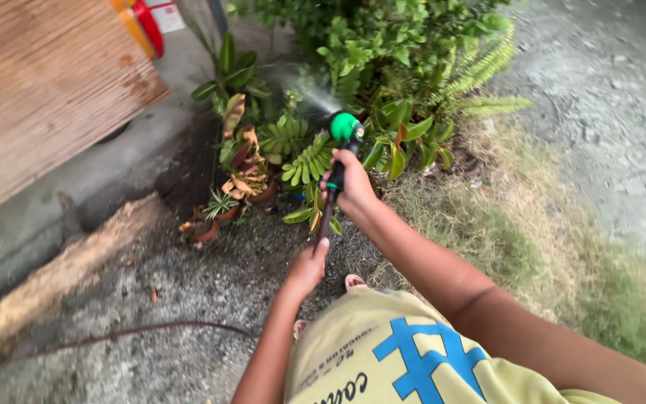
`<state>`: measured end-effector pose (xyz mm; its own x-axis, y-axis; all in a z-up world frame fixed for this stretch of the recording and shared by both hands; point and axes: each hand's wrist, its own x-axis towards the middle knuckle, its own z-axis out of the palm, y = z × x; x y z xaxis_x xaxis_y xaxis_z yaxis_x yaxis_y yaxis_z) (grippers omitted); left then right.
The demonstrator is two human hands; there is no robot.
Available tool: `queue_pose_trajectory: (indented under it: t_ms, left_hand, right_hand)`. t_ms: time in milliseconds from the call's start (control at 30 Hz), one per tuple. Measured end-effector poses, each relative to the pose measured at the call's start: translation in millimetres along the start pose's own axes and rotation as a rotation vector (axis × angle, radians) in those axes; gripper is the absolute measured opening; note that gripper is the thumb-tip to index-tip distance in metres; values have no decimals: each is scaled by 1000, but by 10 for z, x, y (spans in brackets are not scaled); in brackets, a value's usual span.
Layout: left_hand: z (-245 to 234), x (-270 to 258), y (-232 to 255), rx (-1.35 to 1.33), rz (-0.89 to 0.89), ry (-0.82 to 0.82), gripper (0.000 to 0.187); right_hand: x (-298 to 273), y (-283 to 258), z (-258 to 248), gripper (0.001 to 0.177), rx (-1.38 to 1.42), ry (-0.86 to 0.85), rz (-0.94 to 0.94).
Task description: The person waters several plants in a garden area using a hose with a spray nozzle.
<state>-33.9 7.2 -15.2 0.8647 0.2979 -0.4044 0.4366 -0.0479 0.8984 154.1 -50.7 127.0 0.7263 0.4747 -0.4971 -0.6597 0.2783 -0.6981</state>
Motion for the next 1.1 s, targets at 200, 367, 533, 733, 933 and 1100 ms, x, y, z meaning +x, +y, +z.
queue_pose_trajectory:
  t_ms: [200, 367, 533, 733, 933, 1100]
  left_hand:
    - [95, -143, -9, 87, 9, -63, 62]
    - [219, -298, 146, 233, 45, -150, 60]
    - [327, -588, 464, 236, 27, -222, 52]
    - [508, -581, 624, 306, 31, -217, 58]
    - [823, -492, 767, 367, 23, -228, 61]
    - [1017, -498, 1058, 418, 6, -233, 62]
  right_hand:
    - [-356, 48, -288, 28, 108, 56, -116]
    - [-646, 44, -604, 25, 211, 130, -201]
    - [-954, -56, -811, 27, 279, 171, -213]
    - [-1049, -207, -982, 26, 302, 211, -224]
    - [-992, -408, -1326, 27, 308, 246, -189]
    - [-1043, -601, -1578, 28, 361, 255, -207]
